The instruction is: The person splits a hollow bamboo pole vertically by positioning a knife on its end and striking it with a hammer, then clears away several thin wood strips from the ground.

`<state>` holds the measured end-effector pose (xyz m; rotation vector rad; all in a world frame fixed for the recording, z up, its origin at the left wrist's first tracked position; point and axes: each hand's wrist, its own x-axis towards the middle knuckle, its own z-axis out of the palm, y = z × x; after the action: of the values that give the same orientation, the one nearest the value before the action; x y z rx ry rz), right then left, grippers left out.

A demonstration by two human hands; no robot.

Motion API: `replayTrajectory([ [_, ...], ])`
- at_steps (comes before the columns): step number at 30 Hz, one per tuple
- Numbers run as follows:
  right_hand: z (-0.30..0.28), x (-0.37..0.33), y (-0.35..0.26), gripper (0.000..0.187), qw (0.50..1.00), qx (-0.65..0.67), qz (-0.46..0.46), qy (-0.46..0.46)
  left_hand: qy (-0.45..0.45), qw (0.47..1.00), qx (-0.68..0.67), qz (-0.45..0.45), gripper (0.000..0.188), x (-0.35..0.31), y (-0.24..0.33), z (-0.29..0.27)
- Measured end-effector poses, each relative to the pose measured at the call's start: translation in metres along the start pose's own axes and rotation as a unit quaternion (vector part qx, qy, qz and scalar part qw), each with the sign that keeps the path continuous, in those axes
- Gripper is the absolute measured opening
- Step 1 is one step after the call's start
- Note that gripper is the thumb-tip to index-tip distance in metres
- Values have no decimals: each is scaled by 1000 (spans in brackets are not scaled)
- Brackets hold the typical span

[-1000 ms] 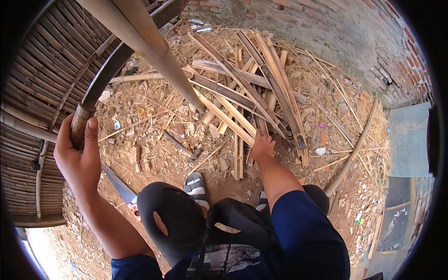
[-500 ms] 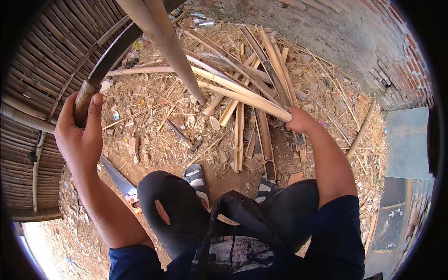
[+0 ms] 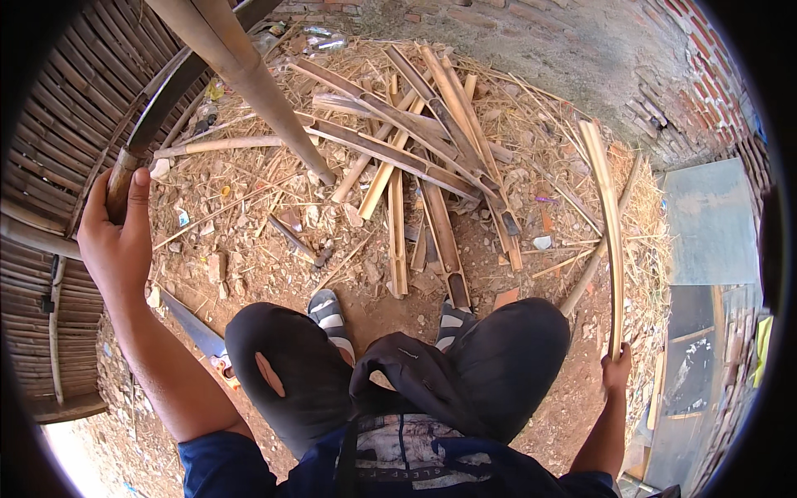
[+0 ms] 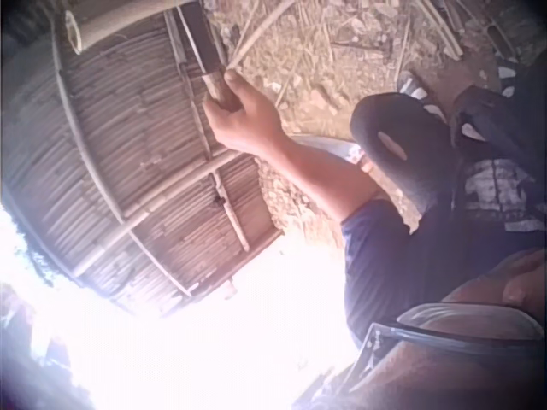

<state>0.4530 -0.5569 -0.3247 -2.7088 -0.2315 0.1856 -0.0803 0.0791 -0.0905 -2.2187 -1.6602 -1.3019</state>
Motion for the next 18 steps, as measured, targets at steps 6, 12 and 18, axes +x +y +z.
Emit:
replayTrajectory([
  [6, 114, -77, 134, 50, 939, 106, 300, 130, -6, 1000, 28, 4, 57, 0, 9, 0],
  [12, 165, -149, 161, 54, 826, 84, 550, 87, -6, 999, 37, 18, 54, -5, 21, -3],
  [18, 182, -193, 166, 63, 721, 246, 640, 101, -14, 999, 48, 16, 52, -7, 24, -6],
])
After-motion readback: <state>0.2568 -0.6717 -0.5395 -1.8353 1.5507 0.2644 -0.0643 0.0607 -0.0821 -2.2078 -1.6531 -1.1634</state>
